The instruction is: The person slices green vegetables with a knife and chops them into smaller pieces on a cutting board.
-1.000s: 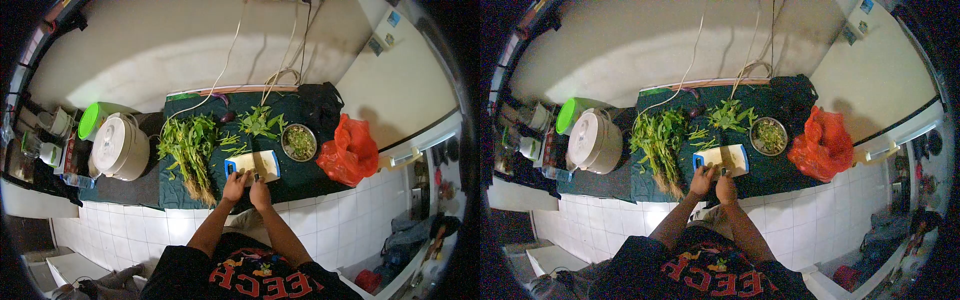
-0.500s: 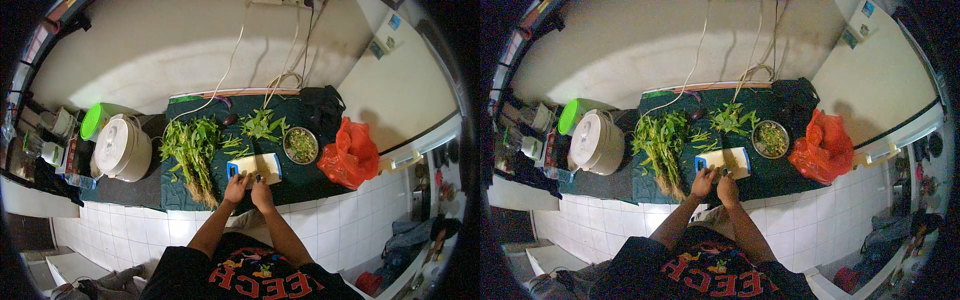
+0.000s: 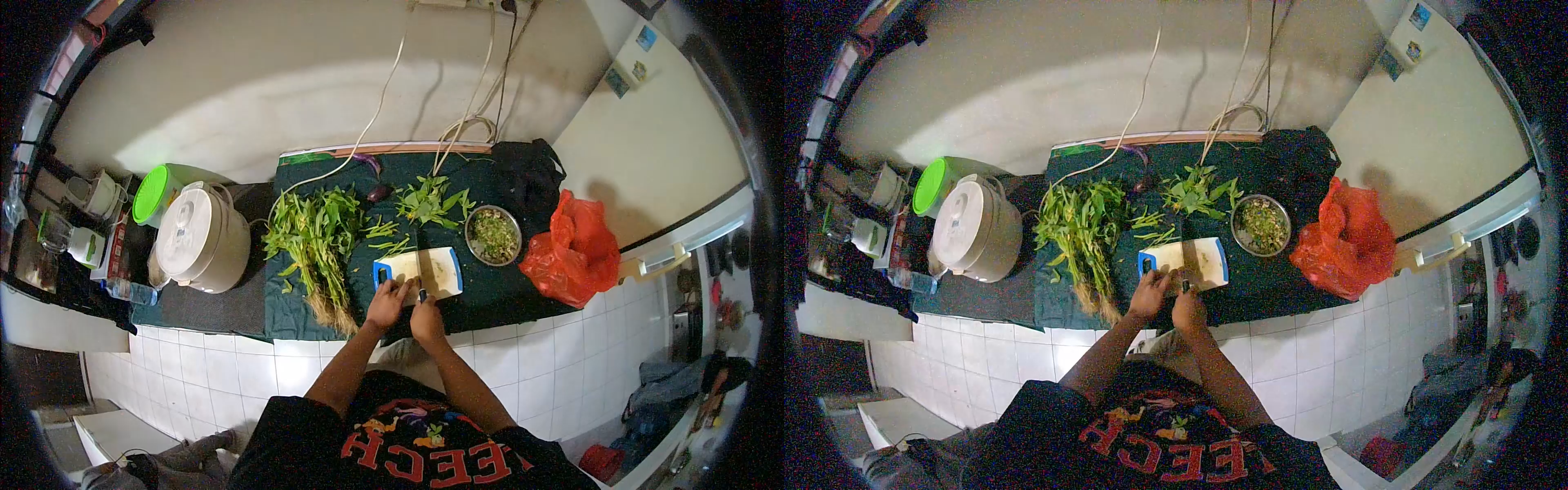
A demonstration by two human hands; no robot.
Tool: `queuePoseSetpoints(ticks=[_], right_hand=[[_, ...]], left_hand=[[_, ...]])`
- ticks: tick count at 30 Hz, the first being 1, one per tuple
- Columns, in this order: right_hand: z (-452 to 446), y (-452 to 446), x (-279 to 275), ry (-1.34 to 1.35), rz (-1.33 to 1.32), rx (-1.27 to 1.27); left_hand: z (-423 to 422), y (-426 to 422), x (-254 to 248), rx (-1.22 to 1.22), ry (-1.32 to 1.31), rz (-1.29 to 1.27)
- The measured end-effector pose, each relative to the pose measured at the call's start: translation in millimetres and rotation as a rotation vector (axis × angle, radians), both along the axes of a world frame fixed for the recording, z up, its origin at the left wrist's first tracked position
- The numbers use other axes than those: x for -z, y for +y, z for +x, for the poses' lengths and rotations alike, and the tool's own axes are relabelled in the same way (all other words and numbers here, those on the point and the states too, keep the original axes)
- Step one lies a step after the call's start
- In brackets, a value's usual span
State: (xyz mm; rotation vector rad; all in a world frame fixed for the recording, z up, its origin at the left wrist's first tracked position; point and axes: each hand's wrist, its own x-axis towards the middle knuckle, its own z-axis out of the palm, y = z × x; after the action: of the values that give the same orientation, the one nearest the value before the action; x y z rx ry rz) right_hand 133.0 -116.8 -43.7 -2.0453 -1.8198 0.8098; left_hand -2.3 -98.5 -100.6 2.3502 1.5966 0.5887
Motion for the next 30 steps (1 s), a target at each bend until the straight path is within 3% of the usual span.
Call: queuePoseSetpoints(ticks=[2, 5, 8, 11, 15, 21, 24, 30], right_hand=[[0, 2, 17, 0.039, -0.139, 0.116], [7, 11, 4, 0.026, -0.055, -0.032], [8, 11, 23, 0.078, 0.013, 0.001], [0, -5, 5, 0.054, -0.127, 0.058], [0, -1, 12, 0.06, -0.104, 0.09], [3, -1, 8, 0.042, 0.022, -0.107], [-3, -5, 8, 0.029, -0.144, 0.084], [3, 8, 10, 0.056, 0.005, -0.032]], left_hand=[[-1, 3, 4, 0.018, 0.026, 0.035], [-2, 6, 9, 0.044, -0.049, -0.006], [-2, 7, -3, 0.013, 0.042, -0.109], [-3, 2, -4, 0.007, -0.018, -0.066], [-1, 1, -9, 0.002, -0.068, -0.071], [-1, 3, 2, -0.016, -0.038, -0.103], [0, 0, 4, -0.015, -0.058, -0.095], [5, 5, 16, -0.064, -0.092, -0.109]])
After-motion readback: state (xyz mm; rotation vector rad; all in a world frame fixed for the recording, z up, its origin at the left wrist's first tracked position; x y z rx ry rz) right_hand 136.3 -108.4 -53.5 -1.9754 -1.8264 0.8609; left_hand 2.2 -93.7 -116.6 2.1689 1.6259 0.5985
